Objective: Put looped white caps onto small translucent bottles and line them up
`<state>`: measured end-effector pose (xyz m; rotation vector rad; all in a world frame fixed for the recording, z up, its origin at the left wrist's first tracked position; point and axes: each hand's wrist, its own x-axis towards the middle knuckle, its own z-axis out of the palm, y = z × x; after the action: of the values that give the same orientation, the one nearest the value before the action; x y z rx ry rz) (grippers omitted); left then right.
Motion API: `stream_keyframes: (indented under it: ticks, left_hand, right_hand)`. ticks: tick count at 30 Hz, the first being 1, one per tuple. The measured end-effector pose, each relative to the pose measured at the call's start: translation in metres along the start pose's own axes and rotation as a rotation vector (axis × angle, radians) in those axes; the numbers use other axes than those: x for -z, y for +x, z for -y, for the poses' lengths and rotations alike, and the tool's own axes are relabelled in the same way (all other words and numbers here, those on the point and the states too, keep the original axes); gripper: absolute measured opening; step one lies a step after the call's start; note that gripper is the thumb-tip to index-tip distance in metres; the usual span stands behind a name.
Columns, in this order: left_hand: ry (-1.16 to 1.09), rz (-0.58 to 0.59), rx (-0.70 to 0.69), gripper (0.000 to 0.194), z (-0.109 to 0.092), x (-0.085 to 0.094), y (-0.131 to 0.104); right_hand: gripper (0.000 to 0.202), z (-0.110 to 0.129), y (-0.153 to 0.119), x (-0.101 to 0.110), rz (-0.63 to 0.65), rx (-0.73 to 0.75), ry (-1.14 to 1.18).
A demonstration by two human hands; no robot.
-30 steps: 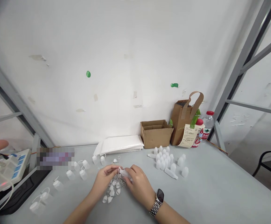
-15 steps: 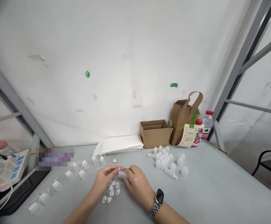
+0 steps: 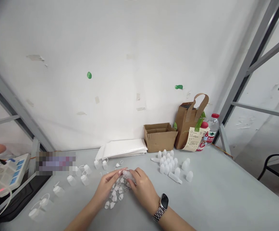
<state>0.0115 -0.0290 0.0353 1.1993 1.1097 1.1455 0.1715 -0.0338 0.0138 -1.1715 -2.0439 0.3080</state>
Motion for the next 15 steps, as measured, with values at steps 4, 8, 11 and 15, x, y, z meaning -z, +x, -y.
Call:
stream_keyframes:
  ticks: [4,8,11,15]
  left_hand:
    - [0.028,0.021,-0.064,0.027,-0.005,-0.002,-0.003]
    - [-0.042,0.04,-0.009,0.031,-0.005,-0.003,-0.005]
    - [-0.173,0.056,0.045,0.039,-0.004,-0.004,-0.006]
    - [-0.32,0.079,0.066,0.023,-0.001,-0.006,-0.006]
  right_hand:
    - [0.023,0.002,-0.001,-0.002,0.011,-0.045,0.069]
    - [0.02,0.006,0.001,-0.001,0.037,-0.168,0.222]
    - [0.014,0.01,0.005,0.001,0.067,-0.281,0.357]
    - [0.014,0.013,0.009,-0.002,0.093,-0.417,0.64]
